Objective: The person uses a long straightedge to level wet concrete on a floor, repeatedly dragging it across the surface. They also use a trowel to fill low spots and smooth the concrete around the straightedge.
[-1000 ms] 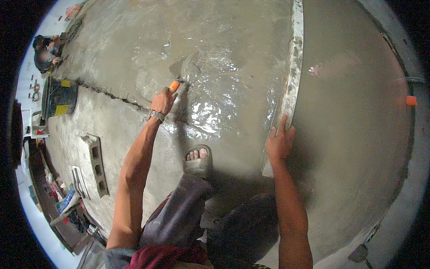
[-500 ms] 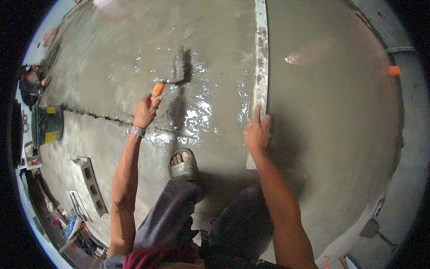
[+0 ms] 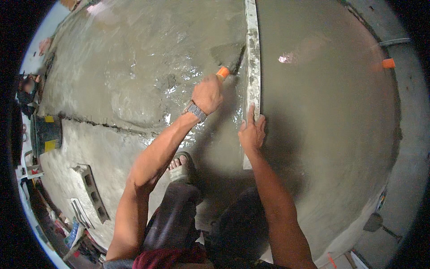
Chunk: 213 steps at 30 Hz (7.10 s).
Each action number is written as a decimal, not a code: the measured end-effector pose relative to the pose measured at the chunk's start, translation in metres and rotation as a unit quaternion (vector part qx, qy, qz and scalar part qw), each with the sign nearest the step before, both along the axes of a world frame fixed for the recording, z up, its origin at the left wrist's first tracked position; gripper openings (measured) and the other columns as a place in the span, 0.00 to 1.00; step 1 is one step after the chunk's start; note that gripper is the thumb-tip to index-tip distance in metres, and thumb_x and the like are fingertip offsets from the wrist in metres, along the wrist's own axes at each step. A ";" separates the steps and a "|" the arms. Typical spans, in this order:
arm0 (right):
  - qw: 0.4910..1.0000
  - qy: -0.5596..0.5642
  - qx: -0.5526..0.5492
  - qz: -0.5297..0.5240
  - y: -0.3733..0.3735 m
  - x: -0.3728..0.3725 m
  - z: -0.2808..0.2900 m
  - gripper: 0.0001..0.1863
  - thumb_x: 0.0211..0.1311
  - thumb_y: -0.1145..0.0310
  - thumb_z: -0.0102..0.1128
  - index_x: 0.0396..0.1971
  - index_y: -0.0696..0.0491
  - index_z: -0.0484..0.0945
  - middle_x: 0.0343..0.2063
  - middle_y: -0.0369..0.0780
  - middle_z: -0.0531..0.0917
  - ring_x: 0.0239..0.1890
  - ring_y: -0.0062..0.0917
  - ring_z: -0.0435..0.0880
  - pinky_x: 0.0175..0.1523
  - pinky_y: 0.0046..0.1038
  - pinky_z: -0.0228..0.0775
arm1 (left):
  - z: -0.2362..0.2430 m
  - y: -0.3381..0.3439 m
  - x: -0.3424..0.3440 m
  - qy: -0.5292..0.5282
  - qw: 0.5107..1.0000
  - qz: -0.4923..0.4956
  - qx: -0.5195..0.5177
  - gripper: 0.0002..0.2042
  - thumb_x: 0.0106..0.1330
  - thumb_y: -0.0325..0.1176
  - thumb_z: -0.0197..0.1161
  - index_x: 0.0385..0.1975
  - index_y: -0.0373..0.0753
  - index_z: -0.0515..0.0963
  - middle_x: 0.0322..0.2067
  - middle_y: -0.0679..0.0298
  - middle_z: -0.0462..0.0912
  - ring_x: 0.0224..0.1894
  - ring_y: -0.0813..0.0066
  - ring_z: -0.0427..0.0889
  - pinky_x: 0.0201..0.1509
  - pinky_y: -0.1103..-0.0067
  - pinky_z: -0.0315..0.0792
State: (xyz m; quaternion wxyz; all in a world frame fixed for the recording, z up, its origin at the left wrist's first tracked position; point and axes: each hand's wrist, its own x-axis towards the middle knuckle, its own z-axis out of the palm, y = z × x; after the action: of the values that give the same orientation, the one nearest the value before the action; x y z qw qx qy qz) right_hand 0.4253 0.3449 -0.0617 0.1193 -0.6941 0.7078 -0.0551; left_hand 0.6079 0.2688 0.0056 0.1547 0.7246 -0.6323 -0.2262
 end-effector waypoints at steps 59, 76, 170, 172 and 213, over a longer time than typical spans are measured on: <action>1.000 0.014 0.007 0.006 -0.001 -0.004 -0.004 0.41 0.59 0.65 0.58 0.70 0.38 0.47 0.46 0.53 0.68 0.47 0.47 0.72 0.48 0.42 0.69 | -0.057 0.082 0.206 0.340 0.917 0.196 0.074 0.14 0.65 0.41 0.60 0.33 0.33 0.74 0.17 0.73 0.69 0.15 0.87 0.64 0.18 0.82 0.61; 1.000 -0.005 0.009 0.005 -0.001 -0.002 -0.001 0.42 0.57 0.66 0.59 0.70 0.39 0.47 0.43 0.49 0.67 0.46 0.43 0.71 0.49 0.39 0.68 | 0.003 0.131 0.010 0.164 0.984 0.001 0.070 0.17 0.63 0.33 0.56 0.48 0.32 0.66 0.35 0.41 0.76 0.36 0.41 0.78 0.39 0.58 0.71; 0.996 -0.016 0.082 -0.022 -0.005 0.004 0.016 0.41 0.58 0.66 0.56 0.70 0.42 0.47 0.45 0.51 0.65 0.49 0.45 0.70 0.47 0.42 0.71 | 0.022 -0.241 0.046 0.115 0.988 0.103 0.029 0.18 0.59 0.38 0.52 0.37 0.29 0.78 0.40 0.42 0.80 0.47 0.50 0.80 0.50 0.65 0.72; 0.996 -0.021 0.083 -0.024 -0.007 -0.003 0.016 0.41 0.58 0.66 0.56 0.70 0.42 0.47 0.45 0.51 0.65 0.49 0.45 0.70 0.47 0.42 0.71 | 0.042 -0.249 0.028 0.107 0.988 0.102 0.035 0.17 0.59 0.36 0.52 0.40 0.29 0.78 0.44 0.41 0.78 0.51 0.50 0.78 0.54 0.65 0.70; 0.997 0.057 0.019 -0.053 0.003 0.008 -0.013 0.35 0.60 0.63 0.55 0.68 0.46 0.55 0.50 0.57 0.68 0.49 0.53 0.70 0.52 0.46 0.66 | -0.085 -0.201 0.556 0.247 0.872 0.422 -0.008 0.14 0.59 0.40 0.64 0.40 0.37 0.78 0.22 0.67 0.78 0.19 0.77 0.76 0.18 0.79 0.68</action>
State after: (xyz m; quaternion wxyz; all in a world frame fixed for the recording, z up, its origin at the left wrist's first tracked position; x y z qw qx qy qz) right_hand 0.4328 0.3475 -0.0752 0.0891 -0.6555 0.7499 -0.0081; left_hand 1.1638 0.0681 -0.0795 0.3927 0.8416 -0.2093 -0.3062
